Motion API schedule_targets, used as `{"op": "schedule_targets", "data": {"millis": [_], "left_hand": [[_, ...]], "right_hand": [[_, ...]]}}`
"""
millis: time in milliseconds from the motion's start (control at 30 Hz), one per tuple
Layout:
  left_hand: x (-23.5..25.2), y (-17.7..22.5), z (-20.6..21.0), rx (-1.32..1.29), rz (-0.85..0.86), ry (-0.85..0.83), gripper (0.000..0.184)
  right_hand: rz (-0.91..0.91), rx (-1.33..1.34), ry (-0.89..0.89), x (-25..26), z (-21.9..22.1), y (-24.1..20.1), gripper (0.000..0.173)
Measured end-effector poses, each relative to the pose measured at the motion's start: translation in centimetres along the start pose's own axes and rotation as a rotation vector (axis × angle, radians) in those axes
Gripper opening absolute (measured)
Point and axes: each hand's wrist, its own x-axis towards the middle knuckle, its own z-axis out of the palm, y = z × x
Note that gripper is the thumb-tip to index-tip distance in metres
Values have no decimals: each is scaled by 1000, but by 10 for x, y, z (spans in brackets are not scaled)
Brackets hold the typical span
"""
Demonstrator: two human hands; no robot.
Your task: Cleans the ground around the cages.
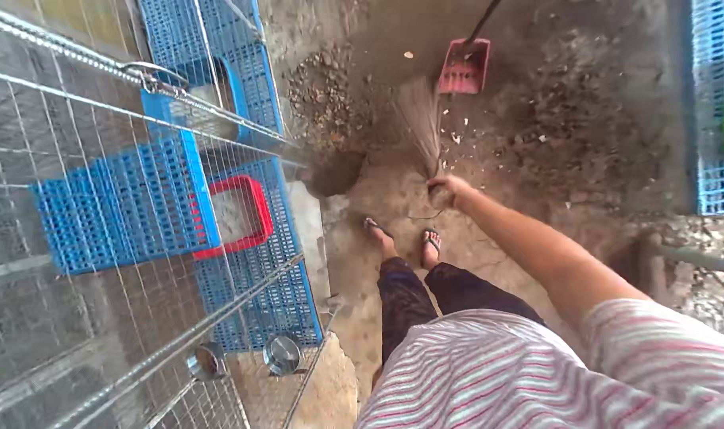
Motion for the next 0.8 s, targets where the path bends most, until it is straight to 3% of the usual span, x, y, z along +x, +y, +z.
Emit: {"op": "schedule_targets", "data": {"millis": [67, 133, 167, 200, 267, 300, 333, 367, 433, 500, 533, 567, 633, 700, 800], "left_hand": [[90, -60, 11, -300, 509, -94, 43], [182, -81, 12, -532, 598, -145, 41], [245, -105, 12, -530, 804, -191, 41], [319, -136, 13, -459, 1135, -224, 47], [315, -122, -12, -412, 623, -123, 43], [323, -115, -25, -326, 483, -82, 42], [347, -121, -39, -244, 469, -66, 43], [374, -135, -56, -237, 566, -81, 45], [442, -171, -92, -265, 977, -197, 51], [362, -119, -118, -386, 428, -50, 41], [334, -97, -127, -373, 329, 21, 40], [320, -82, -134, -336, 305, 50, 41], [326, -77, -146, -268, 416, 11, 44], [383, -97, -148, -82, 600, -42, 49], [383, -48, -152, 92, 610, -71, 40]], "right_hand": [[26, -54, -86, -25, 24, 46, 36], [98, -20, -184, -59, 48, 74, 23], [142, 41, -233, -66, 57, 78, 17], [190, 129, -274, -65, 64, 74, 16], [224, 279, -310, -40, 72, 44, 19], [200, 322, -299, -16, 74, 23, 19], [159, 365, -281, 11, 74, 3, 19], [110, 401, -254, 35, 74, -19, 19], [24, 451, -144, 81, 72, -50, 20], [12, 405, -50, 82, 78, -61, 23], [9, 353, -43, 66, 87, -54, 23], [12, 319, -82, 49, 98, -37, 26], [69, 341, -218, 8, 123, 8, 25], [176, 390, -306, -31, 145, 40, 16], [293, 485, -372, -24, 150, 31, 13]]}}
